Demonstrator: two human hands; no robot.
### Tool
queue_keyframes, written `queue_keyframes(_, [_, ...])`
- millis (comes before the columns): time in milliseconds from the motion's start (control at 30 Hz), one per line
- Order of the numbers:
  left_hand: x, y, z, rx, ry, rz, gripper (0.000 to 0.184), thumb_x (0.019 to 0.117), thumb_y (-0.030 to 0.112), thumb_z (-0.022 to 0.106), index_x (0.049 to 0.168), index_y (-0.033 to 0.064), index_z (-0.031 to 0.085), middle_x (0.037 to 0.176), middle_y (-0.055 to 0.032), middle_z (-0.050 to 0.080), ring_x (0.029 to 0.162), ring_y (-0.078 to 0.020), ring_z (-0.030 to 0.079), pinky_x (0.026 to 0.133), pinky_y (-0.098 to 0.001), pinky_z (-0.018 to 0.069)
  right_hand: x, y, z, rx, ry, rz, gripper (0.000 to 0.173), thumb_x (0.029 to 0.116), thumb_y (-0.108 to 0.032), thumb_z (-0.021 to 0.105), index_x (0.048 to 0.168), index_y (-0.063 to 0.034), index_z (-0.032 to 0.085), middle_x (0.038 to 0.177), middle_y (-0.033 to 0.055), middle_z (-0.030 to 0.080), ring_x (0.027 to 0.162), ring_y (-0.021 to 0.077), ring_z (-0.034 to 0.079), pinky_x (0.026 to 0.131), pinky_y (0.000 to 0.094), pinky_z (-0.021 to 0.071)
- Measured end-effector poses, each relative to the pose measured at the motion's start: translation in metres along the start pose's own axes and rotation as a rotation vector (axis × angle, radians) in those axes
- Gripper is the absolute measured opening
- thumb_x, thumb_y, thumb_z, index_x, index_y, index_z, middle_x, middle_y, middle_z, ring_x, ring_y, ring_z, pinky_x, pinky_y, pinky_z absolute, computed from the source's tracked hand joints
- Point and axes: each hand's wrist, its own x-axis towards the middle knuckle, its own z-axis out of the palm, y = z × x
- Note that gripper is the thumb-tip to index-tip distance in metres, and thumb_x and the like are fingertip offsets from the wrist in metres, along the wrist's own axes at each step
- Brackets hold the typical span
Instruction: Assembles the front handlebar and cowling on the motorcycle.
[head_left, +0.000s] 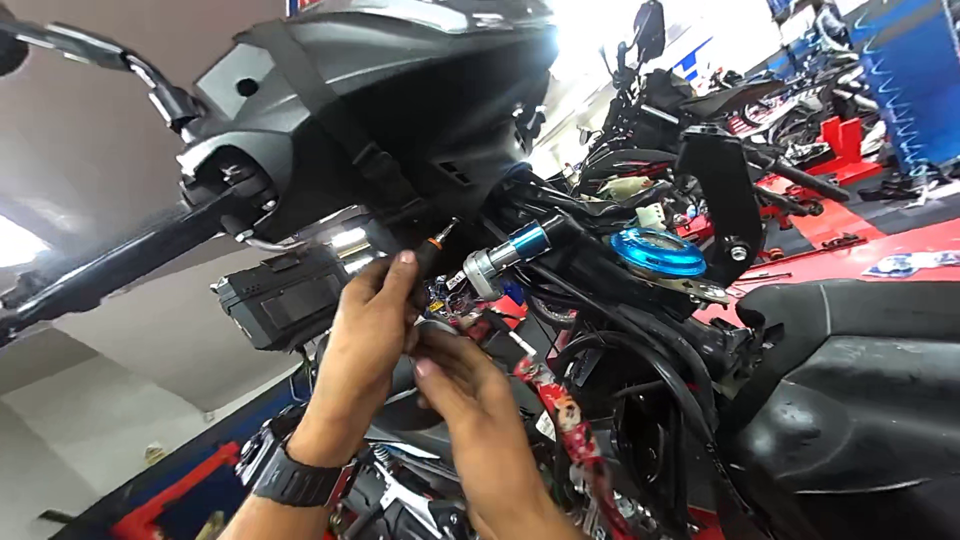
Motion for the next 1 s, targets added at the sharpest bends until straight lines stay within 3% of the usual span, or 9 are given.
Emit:
queue_keyframes(200, [0.008,0.0,-0.001,-0.452,-0.205,-0.219,0.041,0.1071,0.051,0.041,0.111,0.0154,0.063,0.069,0.0056,0.048,0.044,-0.0018,0.035,0.039,-0.015,0.0297,-0.037,-0.042,-0.03,-0.303,0.091,-0.42,0.016,0.0991,-0.006,0.057,0.106,-0.0035,0.072,0.087,0.0085,0.073,0.078,0.0194,0.072,0.07,0.0348,0.0626])
queue_keyframes(333, [0.028,0.001,-0.003,-0.639,-0.41,-0.333,0.031,0.1055,0.042,0.042,0.1,0.0163,0.06,0.06,0.0075,0.042,0.039,-0.0005,0.031,0.034,-0.0145,0.0258,-0.034,-0.078,-0.05,-0.457,0.11,-0.701,0.017,0.102,-0.01,0.054,0.113,-0.0069,0.067,0.09,0.0058,0.072,0.077,0.0185,0.071,0.069,0.0353,0.0629])
queue_keyframes(433, [0.035,0.0,-0.001,-0.608,-0.41,-0.35,0.031,0.1049,0.042,0.044,0.096,0.0168,0.061,0.057,0.0081,0.04,0.038,-0.0007,0.029,0.033,-0.0148,0.0237,-0.031,-0.105,-0.068,-0.942,0.286,-0.859,0.019,0.1022,-0.016,0.055,0.114,-0.0072,0.067,0.099,-0.0006,0.071,0.088,0.0092,0.07,0.077,0.0275,0.0609])
queue_keyframes(500, [0.036,0.0,0.0,-0.491,-0.368,-0.285,0.032,0.1052,0.044,0.047,0.1,0.0172,0.063,0.055,0.0092,0.038,0.038,-0.0007,0.027,0.033,-0.0158,0.0238,-0.029,-0.118,-0.079,-1.363,0.445,-0.83,0.029,0.1007,-0.031,0.057,0.118,-0.0114,0.07,0.111,0.0026,0.069,0.102,0.0149,0.065,0.085,0.0368,0.0539])
queue_keyframes(600, [0.035,-0.001,0.006,-0.123,-0.164,-0.084,0.036,0.1033,0.047,0.052,0.092,0.0175,0.069,0.054,0.0079,0.037,0.04,-0.0044,0.029,0.037,-0.0223,0.0268,-0.031,-0.124,-0.086,-1.657,0.527,-0.7,0.044,0.0976,-0.045,0.056,0.124,-0.0109,0.066,0.116,0.0136,0.061,0.101,0.0312,0.062,0.079,0.0546,0.0501])
queue_keyframes(667, [0.035,-0.003,0.006,0.191,-0.045,0.096,0.041,0.1011,0.051,0.055,0.093,0.0152,0.074,0.067,-0.0007,0.056,0.057,-0.0147,0.051,0.053,-0.0402,0.0436,-0.031,-0.123,-0.09,-1.669,0.56,-0.691,0.042,0.0966,-0.046,0.058,0.118,-0.0114,0.066,0.111,0.0119,0.06,0.095,0.0284,0.062,0.073,0.0509,0.0516])
queue_keyframes(733, [0.031,-0.007,0.009,0.444,0.036,0.289,0.038,0.1007,0.049,0.055,0.099,0.0165,0.074,0.077,-0.0043,0.065,0.07,-0.0207,0.063,0.063,-0.0507,0.0501,-0.028,-0.12,-0.097,-1.665,0.563,-0.678,0.04,0.0967,-0.045,0.058,0.115,-0.0111,0.066,0.107,0.0112,0.061,0.092,0.0278,0.063,0.072,0.0502,0.0517])
queue_keyframes(900, [0.039,-0.016,-0.001,1.036,0.162,0.914,0.038,0.1016,0.04,0.051,0.1,0.0039,0.063,0.071,-0.0149,0.063,0.059,-0.0376,0.064,0.048,-0.0548,0.0467,-0.027,-0.116,-0.103,-1.687,0.519,-0.676,0.038,0.0956,-0.045,0.058,0.114,-0.014,0.068,0.107,0.0079,0.059,0.093,0.0248,0.06,0.072,0.0457,0.0504])
queue_keyframes(1000, [0.039,-0.011,-0.003,0.808,0.06,0.673,0.038,0.1009,0.044,0.053,0.106,0.0094,0.068,0.078,-0.0109,0.067,0.069,-0.0305,0.067,0.059,-0.0545,0.0513,-0.027,-0.116,-0.105,-1.667,0.51,-0.681,0.037,0.0961,-0.045,0.058,0.116,-0.0144,0.068,0.11,0.008,0.06,0.096,0.0243,0.061,0.074,0.0461,0.0515])
